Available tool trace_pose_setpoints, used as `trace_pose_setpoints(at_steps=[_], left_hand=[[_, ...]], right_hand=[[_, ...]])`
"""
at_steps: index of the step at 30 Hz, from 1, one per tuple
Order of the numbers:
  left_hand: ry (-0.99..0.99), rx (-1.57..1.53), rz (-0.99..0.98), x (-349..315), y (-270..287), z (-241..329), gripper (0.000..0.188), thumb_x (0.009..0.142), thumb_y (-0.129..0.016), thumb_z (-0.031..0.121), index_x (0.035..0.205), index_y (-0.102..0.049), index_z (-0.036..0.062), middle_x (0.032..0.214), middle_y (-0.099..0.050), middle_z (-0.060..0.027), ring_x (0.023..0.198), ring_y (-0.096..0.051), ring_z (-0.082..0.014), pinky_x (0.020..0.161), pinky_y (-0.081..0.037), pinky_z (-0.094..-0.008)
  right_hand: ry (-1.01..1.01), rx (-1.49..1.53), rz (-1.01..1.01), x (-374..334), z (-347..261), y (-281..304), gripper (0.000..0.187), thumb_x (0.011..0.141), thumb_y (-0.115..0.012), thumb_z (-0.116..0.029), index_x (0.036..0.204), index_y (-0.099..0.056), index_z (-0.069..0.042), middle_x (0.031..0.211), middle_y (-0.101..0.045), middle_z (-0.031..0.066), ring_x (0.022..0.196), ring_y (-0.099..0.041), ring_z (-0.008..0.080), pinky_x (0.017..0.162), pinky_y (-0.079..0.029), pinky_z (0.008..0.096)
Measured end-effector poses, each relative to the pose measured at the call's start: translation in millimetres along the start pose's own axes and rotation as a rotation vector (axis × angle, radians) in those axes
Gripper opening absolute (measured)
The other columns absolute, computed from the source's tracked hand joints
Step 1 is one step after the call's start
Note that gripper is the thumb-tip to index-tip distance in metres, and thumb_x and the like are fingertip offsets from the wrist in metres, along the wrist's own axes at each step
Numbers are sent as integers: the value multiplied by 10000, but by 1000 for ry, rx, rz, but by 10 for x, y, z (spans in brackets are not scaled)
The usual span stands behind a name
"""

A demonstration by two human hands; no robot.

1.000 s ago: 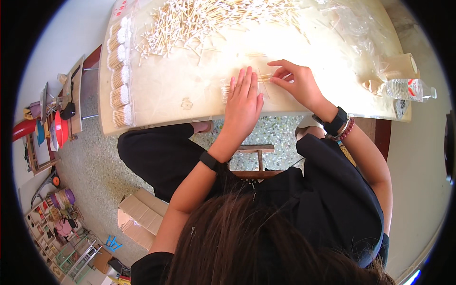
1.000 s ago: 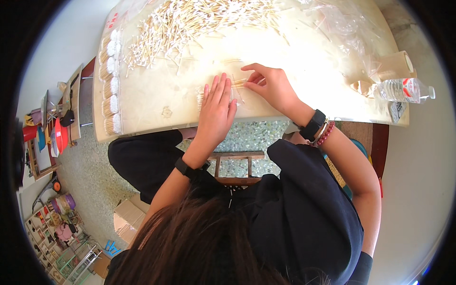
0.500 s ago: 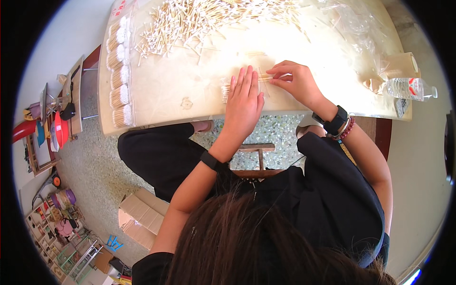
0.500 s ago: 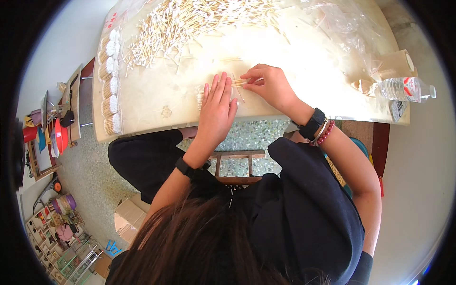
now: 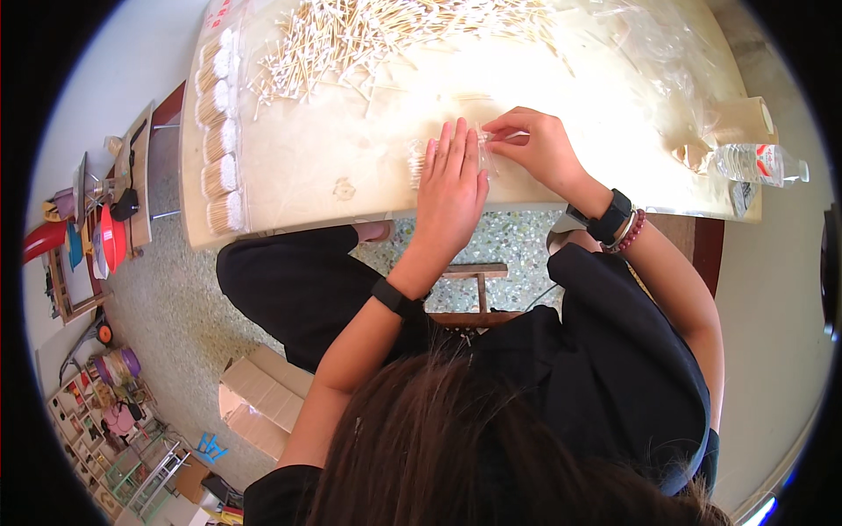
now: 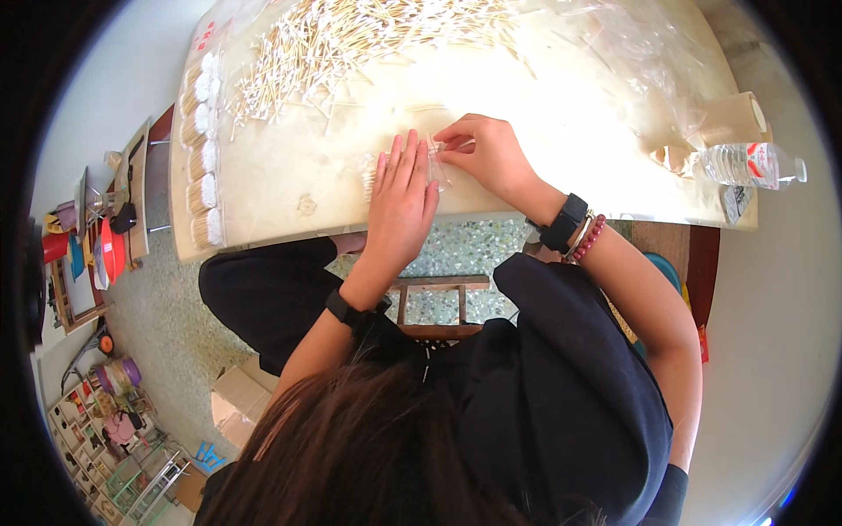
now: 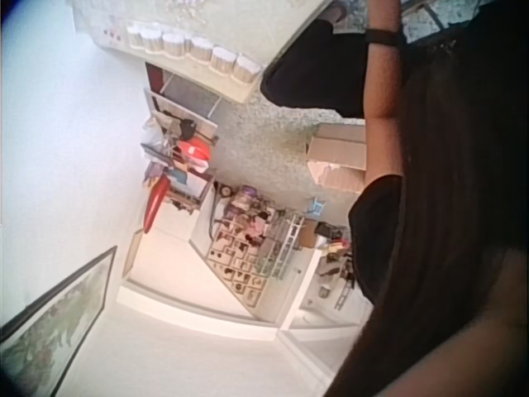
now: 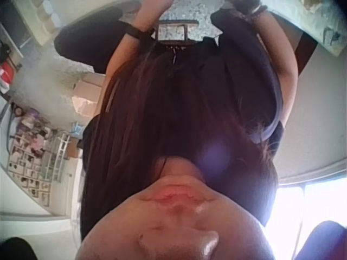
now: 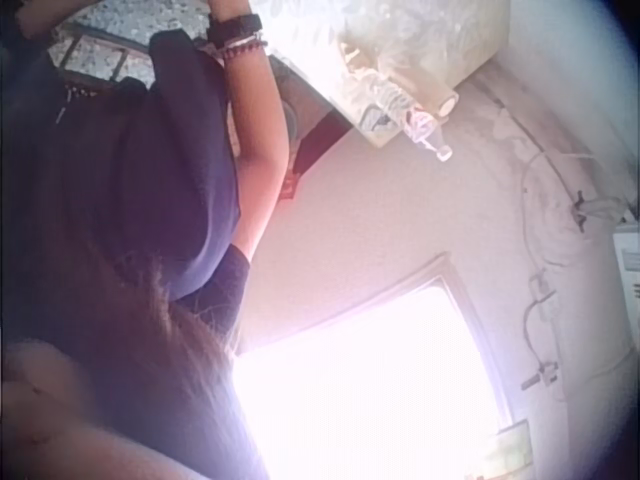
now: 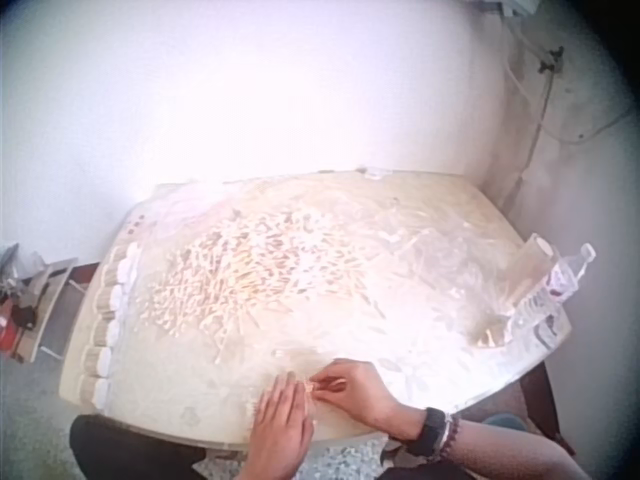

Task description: The person is sorting cotton swabs and placing them into small clear plastic bags on a table.

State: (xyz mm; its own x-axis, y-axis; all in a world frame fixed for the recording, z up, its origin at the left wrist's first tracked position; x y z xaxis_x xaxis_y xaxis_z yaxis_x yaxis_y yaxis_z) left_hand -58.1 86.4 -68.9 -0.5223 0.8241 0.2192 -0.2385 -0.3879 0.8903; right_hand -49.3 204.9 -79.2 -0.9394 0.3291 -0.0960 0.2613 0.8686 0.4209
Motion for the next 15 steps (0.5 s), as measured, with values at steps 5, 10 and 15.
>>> trace_pose_setpoints(at_steps=[5, 10, 15], left_hand=[[3, 6, 6, -2, 4, 6, 512, 914, -455, 165, 1369, -344, -44, 1456, -301, -195, 1367, -252, -335, 1122, -173, -457], [-7, 13, 10, -1, 2, 21, 518, 913, -456, 160, 1374, -334, -43, 1452, -307, -196, 1363, -259, -337, 1121, -174, -459], [4, -1, 11, -11, -19, -6, 537, 903, -456, 145, 1373, -309, -70, 1445, -302, -223, 1360, -265, -342, 1121, -180, -452]], right_hand=[[74, -176, 19, 15, -53, 44, 145, 778, -698, -71, 909, -694, -8, 853, -628, 81, 734, -625, 161, 706, -513, 271], [96, -137, 20, 67, -75, -15, 136, 736, -718, -83, 848, -703, -9, 800, -635, 98, 700, -627, 194, 672, -505, 290], [93, -255, -13, 126, -124, -129, 115, 735, -680, -96, 829, -706, -36, 791, -641, 85, 695, -626, 219, 660, -500, 315]])
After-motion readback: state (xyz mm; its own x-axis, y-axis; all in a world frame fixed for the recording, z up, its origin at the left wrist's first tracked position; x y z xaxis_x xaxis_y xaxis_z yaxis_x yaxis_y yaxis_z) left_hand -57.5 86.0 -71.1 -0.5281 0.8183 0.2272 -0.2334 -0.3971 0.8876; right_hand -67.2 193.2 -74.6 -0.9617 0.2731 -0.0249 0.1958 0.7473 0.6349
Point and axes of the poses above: each hand's wrist, its own x-axis towards the middle knuckle, its own y-axis out of the back of the hand, z = x × y, the point moved 10 cm from there along x, towards the middle knuckle
